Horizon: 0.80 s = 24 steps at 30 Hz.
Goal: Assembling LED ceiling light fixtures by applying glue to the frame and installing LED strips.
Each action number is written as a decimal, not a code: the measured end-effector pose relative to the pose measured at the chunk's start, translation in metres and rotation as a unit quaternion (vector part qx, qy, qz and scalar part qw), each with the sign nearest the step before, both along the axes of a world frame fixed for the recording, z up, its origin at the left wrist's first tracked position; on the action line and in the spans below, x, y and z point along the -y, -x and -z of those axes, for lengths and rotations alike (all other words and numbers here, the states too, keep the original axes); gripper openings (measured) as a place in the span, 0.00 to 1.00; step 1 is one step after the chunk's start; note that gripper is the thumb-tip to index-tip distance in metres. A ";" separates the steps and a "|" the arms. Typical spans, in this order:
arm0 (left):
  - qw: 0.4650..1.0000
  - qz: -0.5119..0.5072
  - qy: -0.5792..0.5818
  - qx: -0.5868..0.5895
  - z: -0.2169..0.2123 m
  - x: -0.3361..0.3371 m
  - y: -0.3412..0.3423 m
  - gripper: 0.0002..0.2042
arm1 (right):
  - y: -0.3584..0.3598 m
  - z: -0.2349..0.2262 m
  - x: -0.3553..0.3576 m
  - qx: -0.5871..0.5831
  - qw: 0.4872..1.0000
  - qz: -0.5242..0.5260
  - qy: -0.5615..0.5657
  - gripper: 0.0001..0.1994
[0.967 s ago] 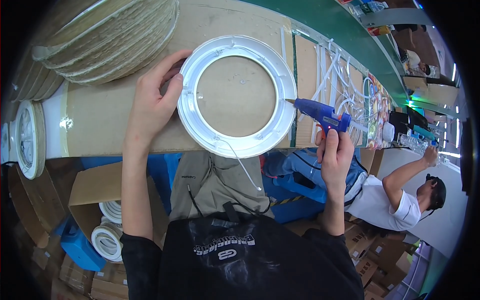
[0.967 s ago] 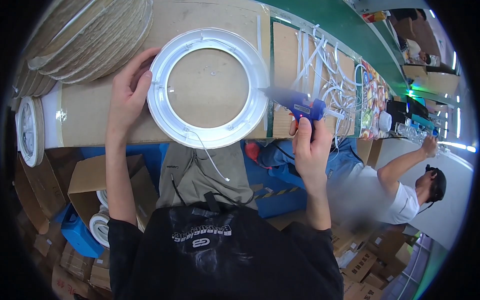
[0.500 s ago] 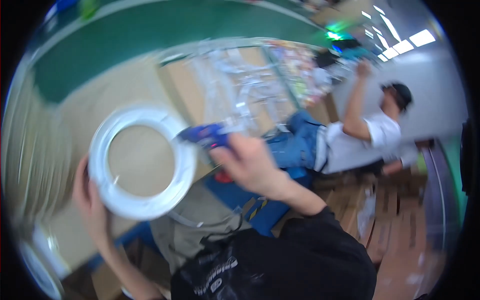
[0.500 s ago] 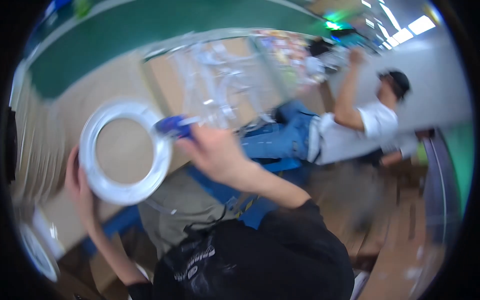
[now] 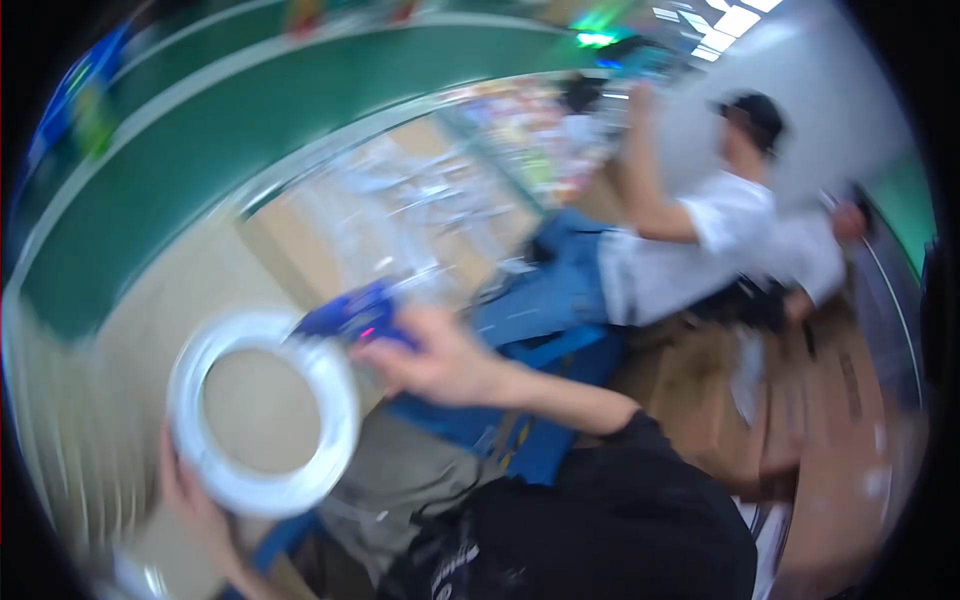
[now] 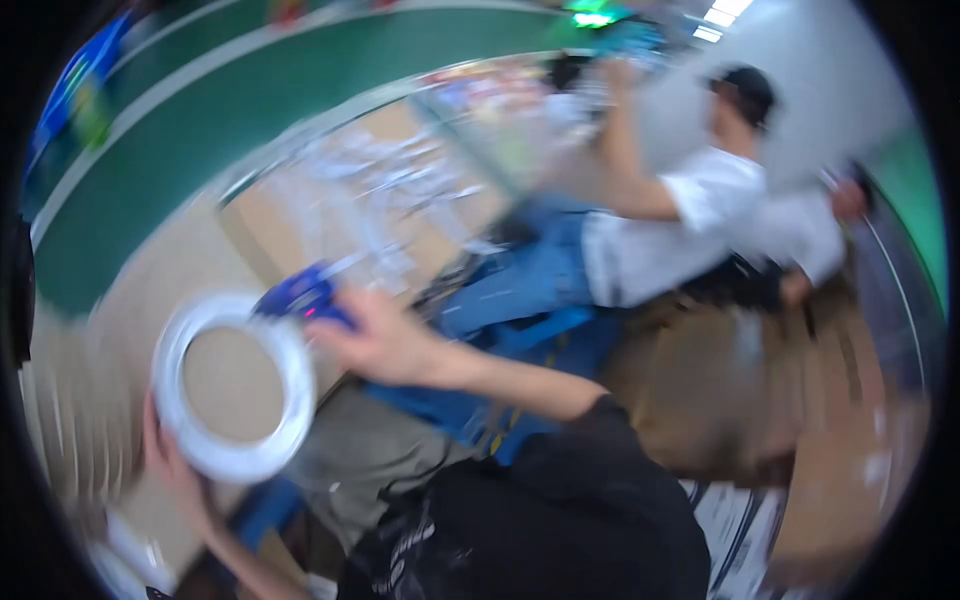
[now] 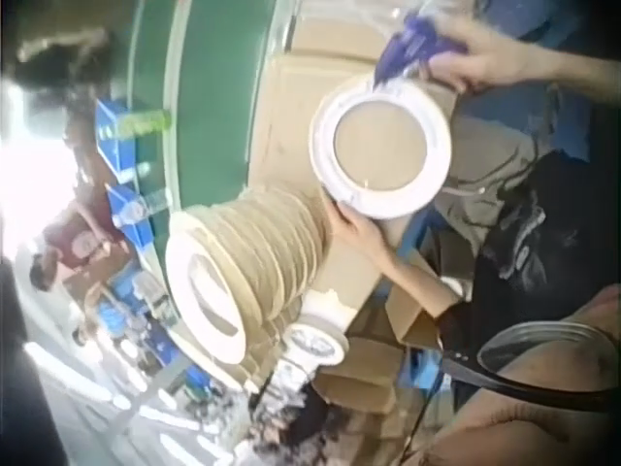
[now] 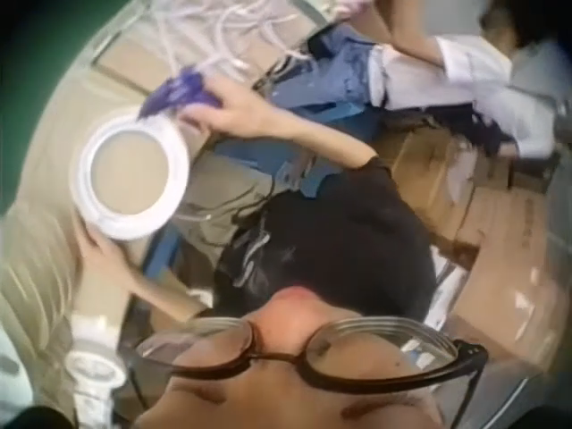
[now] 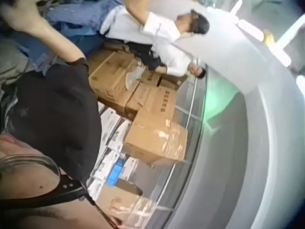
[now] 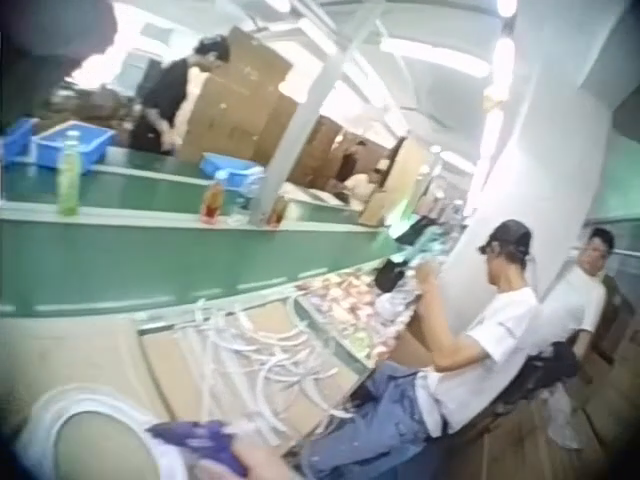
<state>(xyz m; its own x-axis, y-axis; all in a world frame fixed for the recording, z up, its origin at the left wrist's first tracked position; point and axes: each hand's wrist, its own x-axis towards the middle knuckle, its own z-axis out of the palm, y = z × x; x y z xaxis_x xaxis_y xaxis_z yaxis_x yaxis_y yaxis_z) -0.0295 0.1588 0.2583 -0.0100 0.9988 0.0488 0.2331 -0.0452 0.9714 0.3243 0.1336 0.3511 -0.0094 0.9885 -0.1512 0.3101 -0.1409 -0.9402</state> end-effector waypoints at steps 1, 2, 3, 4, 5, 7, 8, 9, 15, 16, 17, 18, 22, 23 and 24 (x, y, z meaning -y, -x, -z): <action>1.000 -0.002 -0.003 -0.025 -0.002 -0.006 -0.010 0.22 | 0.001 -0.013 -0.003 -0.020 0.999 0.004 0.031 0.12; 0.999 0.008 -0.014 -0.028 -0.007 -0.012 -0.018 0.21 | -0.003 -0.016 -0.003 -0.003 1.000 -0.001 0.026 0.13; 1.000 0.002 -0.009 -0.008 -0.015 -0.014 -0.028 0.20 | -0.007 -0.014 -0.003 -0.012 0.999 -0.009 0.032 0.13; 0.998 0.009 -0.033 -0.045 -0.023 -0.015 -0.029 0.20 | -0.009 -0.010 -0.007 -0.017 0.999 -0.016 0.037 0.13; 0.998 0.006 -0.038 -0.050 -0.026 -0.014 -0.024 0.20 | -0.003 -0.005 -0.012 -0.029 0.999 -0.023 0.023 0.13; 0.999 -0.001 -0.029 -0.040 -0.032 -0.009 -0.024 0.20 | 0.004 -0.003 -0.019 -0.015 0.999 -0.024 0.023 0.14; 0.999 -0.004 -0.027 -0.035 -0.034 -0.007 -0.022 0.20 | 0.006 -0.002 -0.025 -0.021 0.999 -0.039 0.028 0.14; 0.999 -0.014 -0.023 -0.039 -0.035 -0.004 -0.019 0.20 | 0.008 -0.001 -0.030 0.001 0.998 -0.063 0.015 0.14; 1.000 -0.004 -0.021 -0.020 -0.031 -0.008 -0.014 0.20 | 0.018 0.001 -0.053 0.053 0.996 -0.069 -0.011 0.15; 1.000 0.000 -0.020 -0.019 -0.032 -0.008 -0.014 0.20 | 0.020 0.001 -0.054 0.053 0.996 -0.070 -0.010 0.15; 1.000 0.004 -0.019 -0.018 -0.031 -0.009 -0.014 0.20 | 0.024 0.001 -0.055 0.044 0.997 -0.057 -0.016 0.15; 1.000 0.003 -0.018 -0.019 -0.030 -0.009 -0.013 0.20 | 0.027 0.001 -0.056 0.036 0.998 -0.045 -0.022 0.14; 1.000 0.001 -0.020 -0.015 -0.029 -0.010 -0.014 0.20 | 0.023 0.004 -0.058 0.032 0.998 -0.049 -0.003 0.14; 1.000 0.003 -0.021 -0.015 -0.030 -0.010 -0.015 0.20 | 0.021 0.005 -0.058 0.043 0.998 -0.055 0.000 0.14; 1.000 0.003 -0.020 -0.015 -0.030 -0.010 -0.015 0.20 | 0.020 0.006 -0.058 0.055 0.997 -0.061 0.003 0.14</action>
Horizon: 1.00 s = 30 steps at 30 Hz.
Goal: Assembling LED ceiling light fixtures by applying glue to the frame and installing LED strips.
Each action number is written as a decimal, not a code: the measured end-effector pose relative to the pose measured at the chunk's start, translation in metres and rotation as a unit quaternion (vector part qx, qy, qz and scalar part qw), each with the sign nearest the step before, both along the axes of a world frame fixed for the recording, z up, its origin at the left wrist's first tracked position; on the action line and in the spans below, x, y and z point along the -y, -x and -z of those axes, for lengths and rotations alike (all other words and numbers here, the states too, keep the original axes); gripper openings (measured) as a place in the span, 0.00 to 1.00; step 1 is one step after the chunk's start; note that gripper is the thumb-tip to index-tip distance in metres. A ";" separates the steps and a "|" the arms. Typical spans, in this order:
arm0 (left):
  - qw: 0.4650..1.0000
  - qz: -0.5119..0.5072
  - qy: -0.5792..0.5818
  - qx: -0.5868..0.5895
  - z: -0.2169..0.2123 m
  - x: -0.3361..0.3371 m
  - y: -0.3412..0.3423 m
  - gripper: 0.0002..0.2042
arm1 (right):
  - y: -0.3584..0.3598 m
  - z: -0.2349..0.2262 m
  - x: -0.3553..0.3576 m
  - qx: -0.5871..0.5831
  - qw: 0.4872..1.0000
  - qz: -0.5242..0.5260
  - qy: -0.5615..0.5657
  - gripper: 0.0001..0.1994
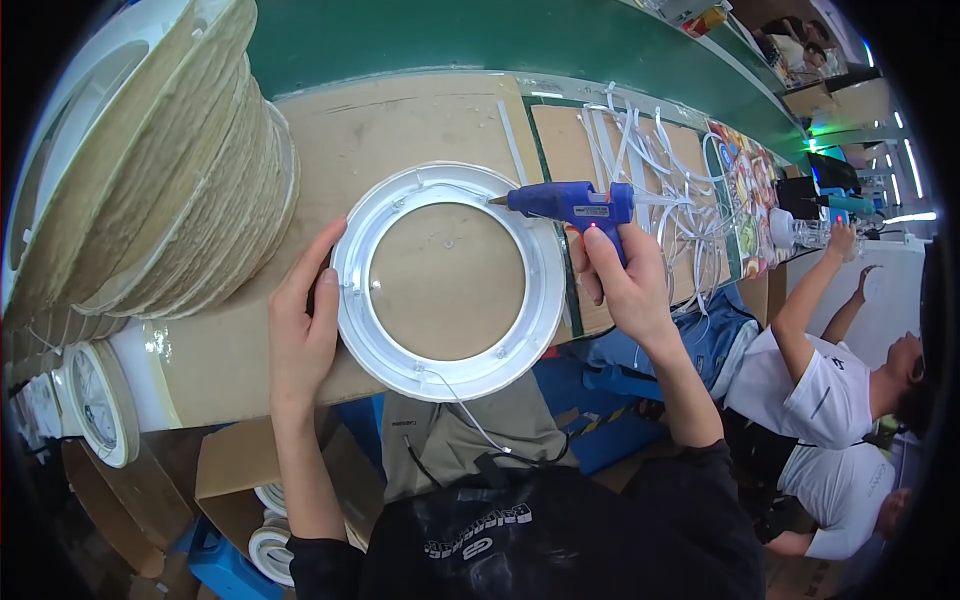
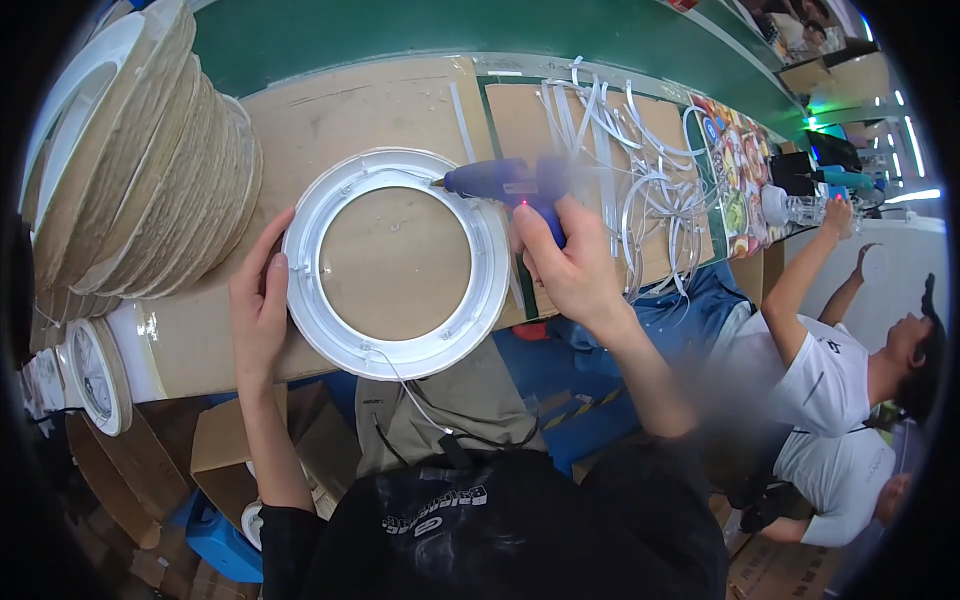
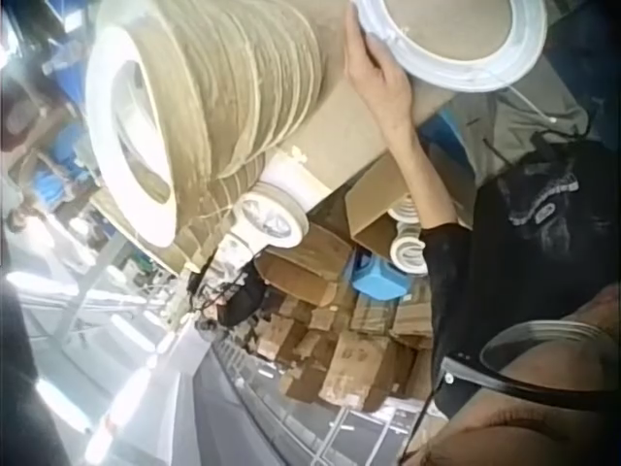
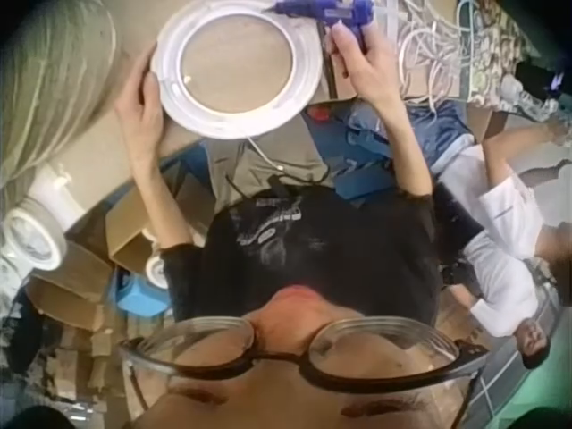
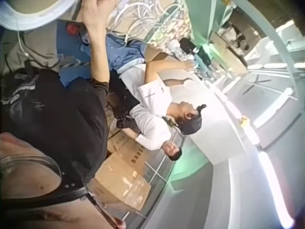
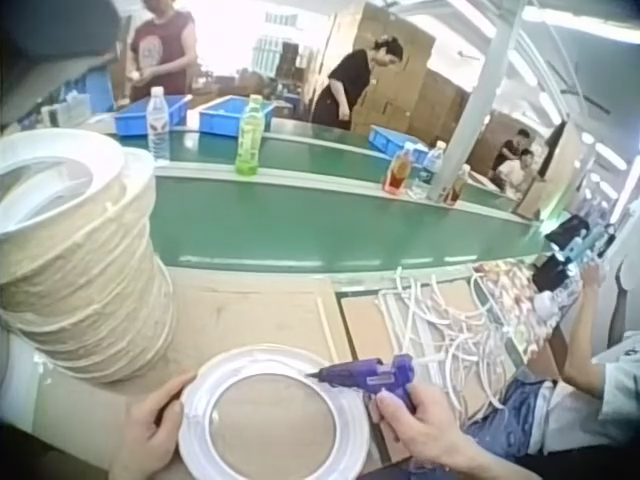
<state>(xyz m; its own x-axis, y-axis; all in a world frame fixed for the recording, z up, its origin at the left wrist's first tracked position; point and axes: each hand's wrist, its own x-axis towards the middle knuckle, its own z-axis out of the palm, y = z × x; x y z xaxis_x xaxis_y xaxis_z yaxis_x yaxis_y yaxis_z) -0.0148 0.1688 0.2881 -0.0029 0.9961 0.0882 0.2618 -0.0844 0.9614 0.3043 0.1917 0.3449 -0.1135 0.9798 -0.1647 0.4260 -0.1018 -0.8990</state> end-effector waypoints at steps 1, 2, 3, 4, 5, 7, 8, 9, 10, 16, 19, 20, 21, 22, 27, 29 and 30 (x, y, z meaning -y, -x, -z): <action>1.000 0.001 -0.003 -0.002 0.001 0.000 0.000 0.20 | 0.001 -0.001 0.000 0.000 1.000 0.000 0.001 0.14; 1.000 0.001 -0.006 -0.003 0.001 0.000 0.001 0.20 | 0.002 -0.003 -0.001 0.000 1.000 -0.005 -0.003 0.14; 1.000 0.000 -0.005 -0.003 0.000 0.000 0.001 0.20 | 0.004 -0.004 -0.001 0.000 1.000 -0.011 -0.008 0.14; 1.000 0.001 -0.002 -0.002 0.000 0.000 0.001 0.20 | 0.005 -0.003 -0.001 0.001 1.000 -0.011 -0.008 0.14; 1.000 0.001 0.000 -0.001 0.001 0.000 0.000 0.20 | 0.007 -0.002 -0.001 -0.005 1.000 -0.001 -0.016 0.15; 1.000 0.002 -0.007 -0.002 0.003 0.000 0.001 0.20 | 0.007 -0.001 -0.001 -0.010 1.000 0.009 -0.024 0.15; 1.000 0.003 -0.015 -0.004 0.004 0.000 0.001 0.20 | 0.006 -0.001 -0.001 -0.005 1.000 0.003 -0.023 0.15; 1.000 0.003 -0.015 -0.004 0.004 0.000 0.002 0.20 | 0.006 -0.001 -0.001 0.000 1.000 -0.002 -0.022 0.15; 1.000 0.003 -0.012 -0.001 0.004 0.000 0.001 0.20 | 0.006 -0.001 -0.001 0.000 1.000 -0.002 -0.023 0.15; 1.000 -0.001 -0.015 -0.002 0.005 0.000 0.002 0.20 | 0.011 -0.002 -0.003 0.000 1.000 0.004 -0.027 0.16; 1.000 -0.003 -0.014 -0.003 0.005 -0.001 0.002 0.20 | 0.012 -0.001 -0.003 -0.012 0.998 0.038 -0.040 0.16; 1.000 -0.005 -0.014 -0.006 0.005 0.000 0.002 0.20 | 0.010 -0.002 -0.004 -0.005 0.999 0.024 -0.034 0.15; 1.000 -0.005 -0.014 -0.007 0.005 0.000 0.002 0.20 | 0.009 -0.003 -0.004 0.002 1.000 0.010 -0.028 0.15; 1.000 -0.005 -0.016 -0.003 0.004 0.000 0.001 0.20 | 0.010 -0.003 -0.004 0.002 1.000 0.010 -0.028 0.15; 1.000 -0.001 -0.023 -0.006 0.006 0.003 0.002 0.20 | 0.010 -0.002 -0.001 0.009 0.999 0.012 -0.037 0.14; 1.000 0.003 -0.020 -0.005 0.006 0.003 0.002 0.20 | 0.010 -0.002 -0.001 0.007 0.999 0.014 -0.042 0.14; 1.000 0.004 -0.020 -0.004 0.007 0.004 0.002 0.20 | 0.010 0.000 0.000 0.006 0.999 0.016 -0.046 0.14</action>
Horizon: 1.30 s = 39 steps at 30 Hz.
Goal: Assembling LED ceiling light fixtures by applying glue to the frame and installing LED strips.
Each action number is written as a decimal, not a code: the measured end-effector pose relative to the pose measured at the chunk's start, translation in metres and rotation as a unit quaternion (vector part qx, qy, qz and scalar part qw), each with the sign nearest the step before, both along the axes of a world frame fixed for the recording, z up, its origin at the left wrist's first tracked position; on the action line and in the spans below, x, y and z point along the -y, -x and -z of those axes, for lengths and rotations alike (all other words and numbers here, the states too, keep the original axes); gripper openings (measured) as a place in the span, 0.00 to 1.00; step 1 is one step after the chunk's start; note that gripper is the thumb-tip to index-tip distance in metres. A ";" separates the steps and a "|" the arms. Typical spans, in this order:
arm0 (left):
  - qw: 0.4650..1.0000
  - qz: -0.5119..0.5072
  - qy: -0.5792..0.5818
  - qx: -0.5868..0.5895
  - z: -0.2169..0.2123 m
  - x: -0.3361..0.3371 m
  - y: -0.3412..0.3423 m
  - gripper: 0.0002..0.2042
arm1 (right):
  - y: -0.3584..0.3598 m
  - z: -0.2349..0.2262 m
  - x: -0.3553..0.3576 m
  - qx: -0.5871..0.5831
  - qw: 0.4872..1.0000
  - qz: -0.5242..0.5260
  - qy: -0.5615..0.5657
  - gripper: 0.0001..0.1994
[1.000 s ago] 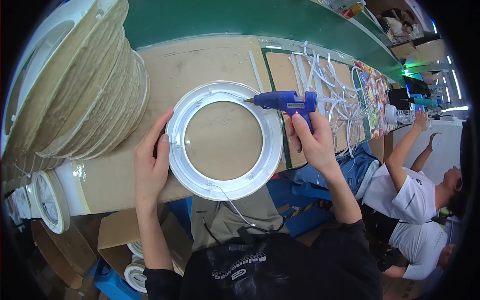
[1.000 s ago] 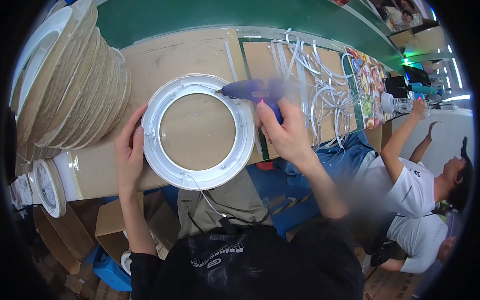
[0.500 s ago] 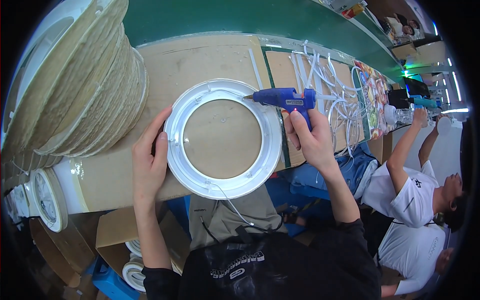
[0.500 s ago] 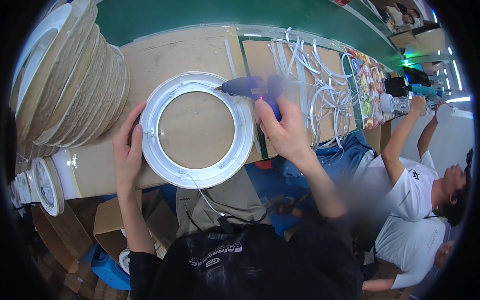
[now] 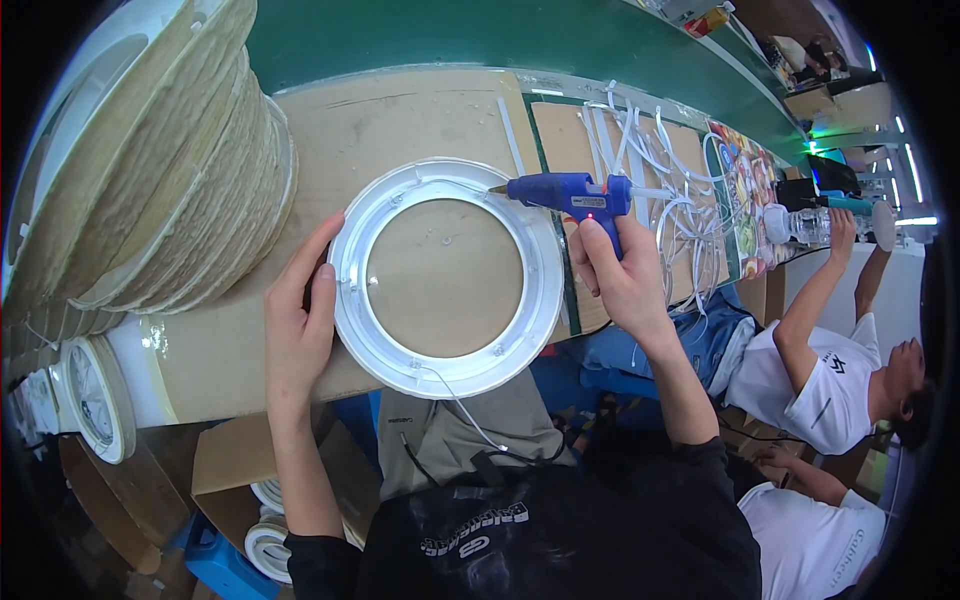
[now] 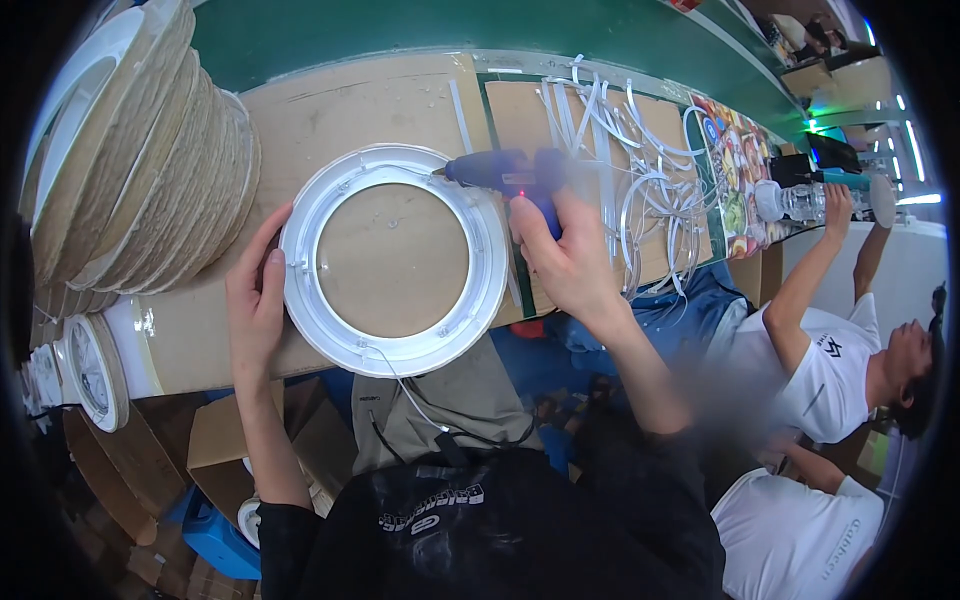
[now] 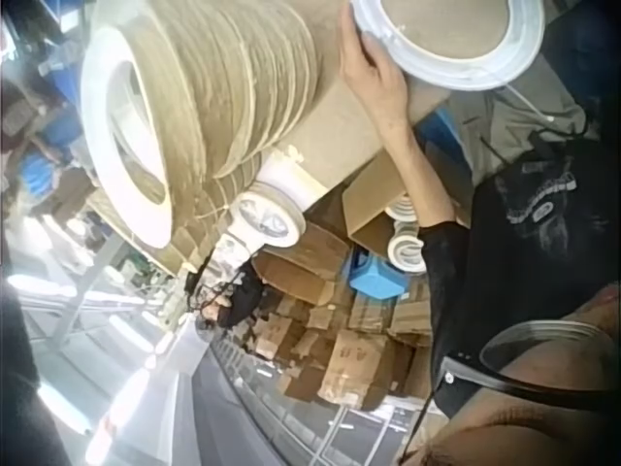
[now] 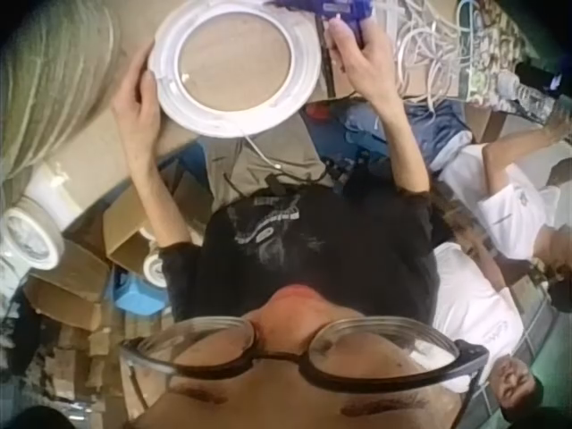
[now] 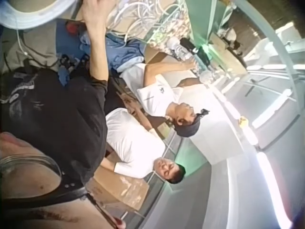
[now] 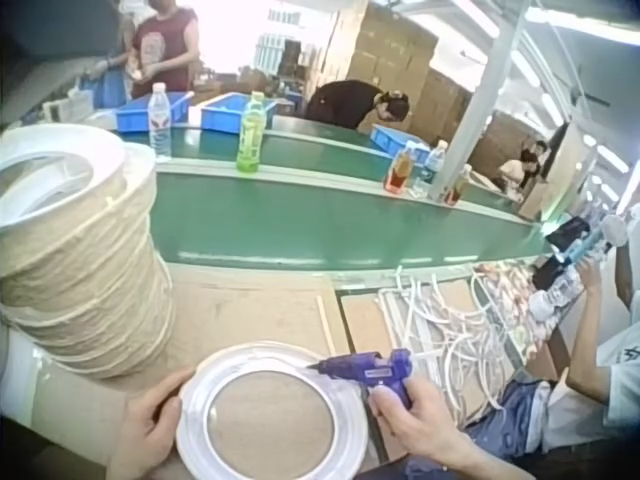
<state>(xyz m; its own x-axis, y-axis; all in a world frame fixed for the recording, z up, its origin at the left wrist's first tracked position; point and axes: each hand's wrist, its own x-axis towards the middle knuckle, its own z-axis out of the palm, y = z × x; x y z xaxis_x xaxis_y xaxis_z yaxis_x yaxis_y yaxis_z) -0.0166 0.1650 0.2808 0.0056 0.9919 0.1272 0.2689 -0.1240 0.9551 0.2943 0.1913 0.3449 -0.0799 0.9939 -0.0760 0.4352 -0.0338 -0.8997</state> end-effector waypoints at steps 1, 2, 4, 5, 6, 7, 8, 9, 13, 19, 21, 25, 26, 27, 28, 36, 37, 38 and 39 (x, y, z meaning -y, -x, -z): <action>1.000 -0.002 -0.001 -0.003 0.001 -0.001 0.000 0.20 | 0.000 0.001 -0.001 0.000 1.000 0.000 0.000 0.14; 1.000 -0.003 -0.001 -0.006 0.002 -0.002 0.000 0.20 | -0.002 0.004 -0.002 0.006 1.000 -0.006 -0.006 0.14; 1.000 -0.001 -0.001 -0.002 -0.001 -0.002 0.000 0.20 | -0.002 0.003 -0.001 0.014 1.000 -0.012 -0.016 0.13; 1.000 0.000 -0.002 0.003 -0.004 -0.001 0.000 0.20 | -0.002 0.000 0.000 0.025 1.000 -0.011 -0.017 0.12; 1.000 0.000 -0.006 0.004 -0.004 -0.001 0.001 0.20 | -0.001 -0.003 0.001 0.035 0.999 -0.009 -0.017 0.12; 1.000 -0.006 -0.004 0.006 -0.003 -0.002 0.001 0.19 | -0.002 -0.005 0.000 0.034 0.999 -0.010 -0.016 0.12; 1.000 -0.011 -0.002 0.008 -0.002 -0.003 0.001 0.19 | -0.002 -0.008 0.000 0.052 0.998 -0.026 -0.005 0.11; 1.000 -0.012 -0.002 0.006 -0.003 -0.005 0.002 0.19 | -0.002 -0.011 0.000 0.070 0.997 -0.043 0.005 0.11; 0.999 -0.024 0.019 0.035 -0.001 -0.008 -0.004 0.19 | -0.011 -0.010 0.008 0.015 1.000 -0.013 -0.023 0.14; 0.988 -0.047 -0.012 -0.147 -0.009 0.000 0.005 0.18 | -0.042 0.033 0.009 -0.156 0.975 0.138 -0.076 0.18; 0.980 -0.059 0.099 -0.164 -0.022 0.015 0.011 0.18 | -0.054 0.051 0.012 -0.155 0.971 0.170 -0.066 0.18; 0.983 0.000 0.086 -0.162 -0.016 0.025 0.006 0.18 | -0.082 0.097 0.011 -0.074 0.973 0.162 -0.149 0.18; 0.982 0.007 0.093 -0.167 -0.025 0.026 0.001 0.19 | -0.076 0.080 0.015 -0.214 0.953 0.186 -0.109 0.17; 0.985 0.016 0.076 -0.156 -0.025 0.027 -0.001 0.20 | -0.077 0.082 0.016 -0.219 0.952 0.183 -0.110 0.17; 0.984 -0.001 0.064 -0.169 -0.034 0.030 -0.002 0.20 | -0.080 0.087 0.016 -0.223 0.951 0.185 -0.111 0.17; 0.982 0.077 0.146 -0.088 -0.094 0.069 0.006 0.21 | -0.080 0.098 0.009 -0.248 0.947 0.155 -0.134 0.18; 0.984 0.085 0.133 -0.081 -0.108 0.074 0.010 0.22 | -0.086 0.104 0.009 -0.250 0.946 0.162 -0.127 0.18; 0.985 0.076 0.130 -0.087 -0.119 0.079 0.017 0.22 | -0.088 0.104 0.008 -0.251 0.946 0.168 -0.117 0.18; 0.987 0.059 0.137 -0.067 -0.130 0.085 0.026 0.22 | -0.086 0.106 0.008 -0.258 0.945 0.159 -0.118 0.18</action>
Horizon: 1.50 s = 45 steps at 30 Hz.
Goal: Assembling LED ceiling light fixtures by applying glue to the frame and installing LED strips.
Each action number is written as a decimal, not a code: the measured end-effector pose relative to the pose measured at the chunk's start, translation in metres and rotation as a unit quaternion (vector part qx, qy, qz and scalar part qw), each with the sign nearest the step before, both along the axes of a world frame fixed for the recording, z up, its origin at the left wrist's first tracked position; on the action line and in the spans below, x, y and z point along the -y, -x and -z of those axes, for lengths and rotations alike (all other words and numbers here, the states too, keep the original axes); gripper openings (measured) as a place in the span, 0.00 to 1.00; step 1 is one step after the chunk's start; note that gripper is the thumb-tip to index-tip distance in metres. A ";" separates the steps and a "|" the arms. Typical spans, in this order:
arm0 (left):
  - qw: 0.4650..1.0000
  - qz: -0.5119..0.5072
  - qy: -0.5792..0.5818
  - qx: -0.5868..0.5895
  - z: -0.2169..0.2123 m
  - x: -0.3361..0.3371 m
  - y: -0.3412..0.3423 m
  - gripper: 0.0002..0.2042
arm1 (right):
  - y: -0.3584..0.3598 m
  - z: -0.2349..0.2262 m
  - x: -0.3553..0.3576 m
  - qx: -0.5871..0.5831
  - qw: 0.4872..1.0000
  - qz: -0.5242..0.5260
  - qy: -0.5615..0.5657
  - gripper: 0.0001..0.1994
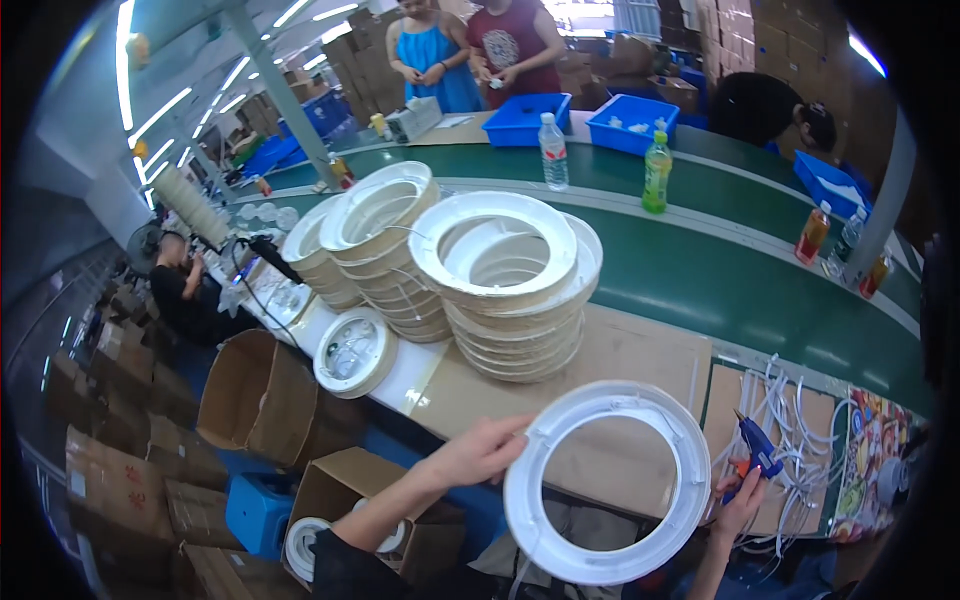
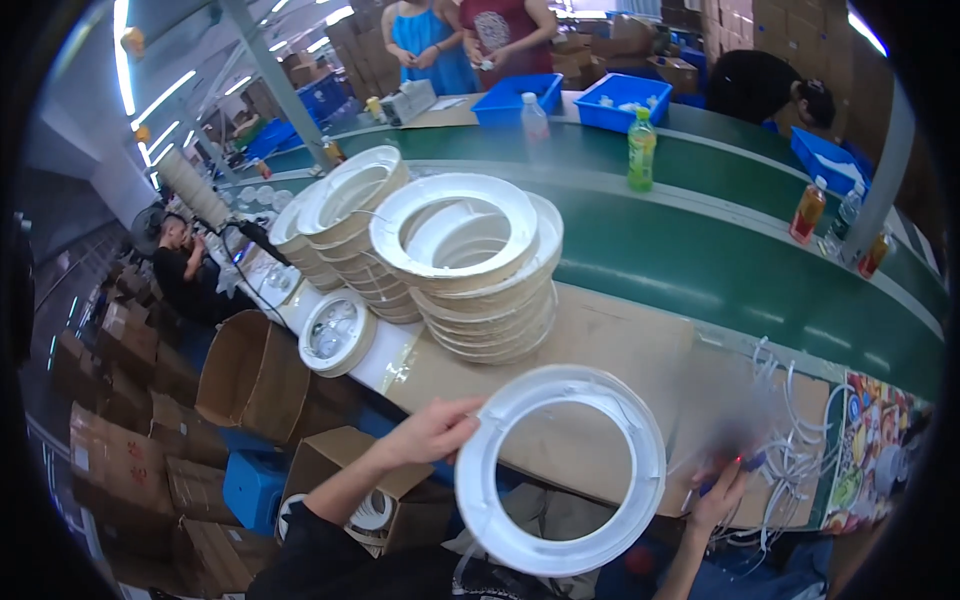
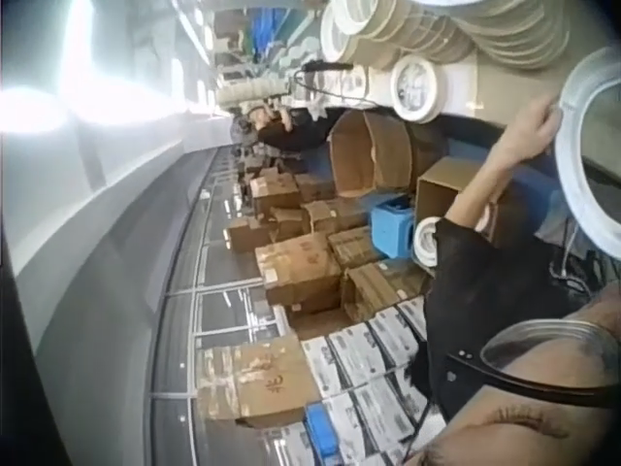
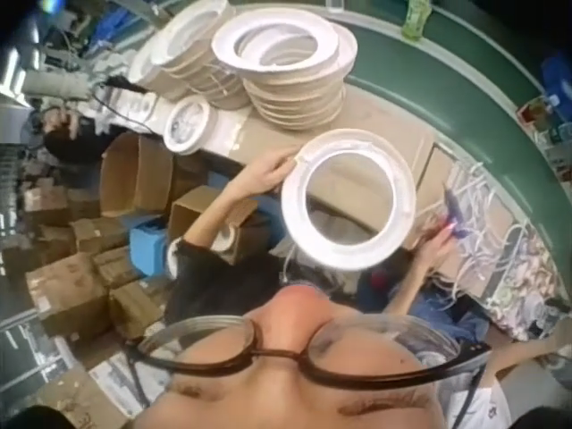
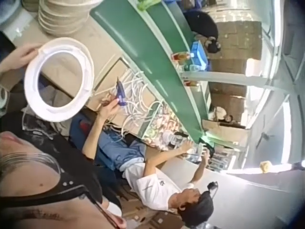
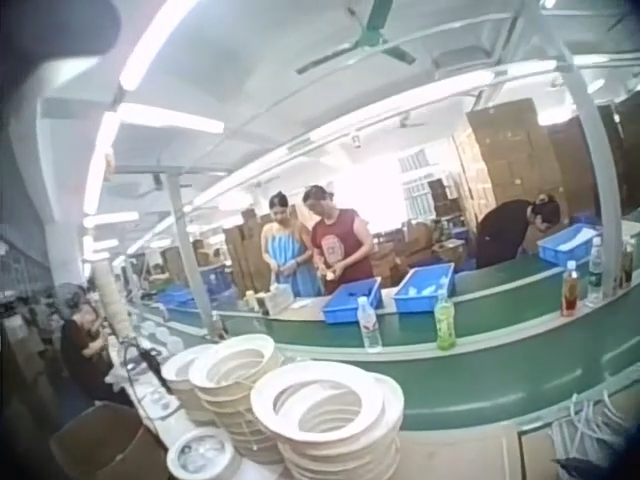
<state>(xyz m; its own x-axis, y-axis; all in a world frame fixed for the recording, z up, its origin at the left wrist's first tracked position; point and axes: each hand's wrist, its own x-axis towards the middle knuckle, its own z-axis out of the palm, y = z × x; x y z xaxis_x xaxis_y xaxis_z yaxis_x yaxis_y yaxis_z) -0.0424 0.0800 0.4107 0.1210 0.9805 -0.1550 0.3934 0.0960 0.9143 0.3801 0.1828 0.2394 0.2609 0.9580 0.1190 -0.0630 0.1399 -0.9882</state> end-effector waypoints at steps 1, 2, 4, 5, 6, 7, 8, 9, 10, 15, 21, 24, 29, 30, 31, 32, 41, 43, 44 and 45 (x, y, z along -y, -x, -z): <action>1.000 -0.024 0.004 0.016 -0.015 0.008 0.008 0.23 | 0.008 -0.008 0.001 -0.008 1.000 0.011 -0.001 0.18; 0.997 -0.068 0.019 0.032 -0.038 0.013 0.016 0.23 | 0.011 -0.015 0.001 -0.013 1.000 0.028 -0.002 0.18; 0.987 -0.145 -0.057 0.028 -0.064 0.020 0.045 0.24 | 0.008 -0.012 -0.002 -0.008 1.000 0.009 -0.011 0.17; 0.973 -0.179 -0.145 0.007 -0.062 0.022 0.067 0.24 | 0.008 -0.010 -0.002 0.003 1.000 -0.007 -0.013 0.16; 0.953 -0.205 -0.222 -0.033 -0.068 0.019 0.087 0.25 | 0.009 -0.013 0.000 0.000 1.000 -0.007 -0.003 0.16; 0.924 -0.229 -0.297 -0.073 -0.078 0.015 0.108 0.25 | 0.008 -0.009 -0.001 -0.004 1.000 -0.018 -0.008 0.16; 0.916 -0.269 -0.297 -0.019 -0.089 0.012 0.127 0.23 | 0.005 -0.004 -0.002 0.002 1.000 -0.013 -0.022 0.17; 0.904 -0.305 -0.297 0.037 -0.099 0.009 0.146 0.21 | 0.003 0.000 -0.003 0.008 0.999 -0.006 -0.036 0.18; 0.893 -0.337 -0.295 0.035 -0.110 0.010 0.165 0.21 | 0.002 0.002 -0.004 -0.010 0.999 -0.013 -0.037 0.19; 0.830 -0.454 -0.322 0.003 -0.130 0.010 0.308 0.14 | 0.012 -0.014 -0.001 -0.006 0.999 -0.024 -0.042 0.19; 0.748 -0.608 -0.265 -0.016 -0.111 -0.003 0.418 0.14 | 0.012 -0.002 -0.008 -0.024 0.998 -0.016 -0.047 0.19; 0.727 -0.638 -0.256 -0.008 -0.095 -0.013 0.441 0.17 | 0.010 0.002 -0.009 -0.032 0.999 -0.012 -0.036 0.18; 0.732 -0.628 -0.263 0.010 -0.089 -0.038 0.440 0.19 | 0.010 -0.004 -0.009 0.001 1.000 0.000 -0.024 0.18; 0.736 -0.619 -0.273 0.030 -0.093 -0.044 0.436 0.18 | 0.009 -0.002 -0.010 0.010 0.999 -0.001 -0.031 0.18; 0.741 -0.607 -0.282 0.049 -0.101 -0.051 0.428 0.17 | 0.008 0.000 -0.009 0.018 0.999 0.001 -0.038 0.18; 0.760 -0.585 -0.278 0.045 -0.108 -0.056 0.418 0.17 | 0.006 -0.001 -0.005 0.019 0.999 0.009 -0.037 0.18; 0.910 -0.371 -0.168 -0.078 -0.149 -0.066 0.326 0.15 | 0.020 -0.015 0.003 0.052 0.998 -0.009 -0.021 0.15; 0.915 -0.366 -0.149 -0.083 -0.143 -0.072 0.325 0.15 | 0.019 -0.012 0.002 0.045 0.999 -0.019 -0.010 0.15; 0.918 -0.364 -0.131 -0.088 -0.139 -0.073 0.325 0.15 | 0.020 -0.013 0.002 0.035 0.999 -0.014 -0.017 0.15; 0.916 -0.370 -0.124 -0.088 -0.134 -0.072 0.325 0.15 | 0.020 -0.013 0.002 0.024 0.999 -0.010 -0.024 0.15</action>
<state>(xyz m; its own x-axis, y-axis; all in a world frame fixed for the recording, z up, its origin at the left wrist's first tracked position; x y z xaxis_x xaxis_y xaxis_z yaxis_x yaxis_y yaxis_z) -0.3677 0.1521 0.5444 -0.5967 0.7917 0.1309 0.4487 0.1938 0.8724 0.3597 0.1811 0.2522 0.2351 0.9559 0.1761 -0.0188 0.1856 -0.9824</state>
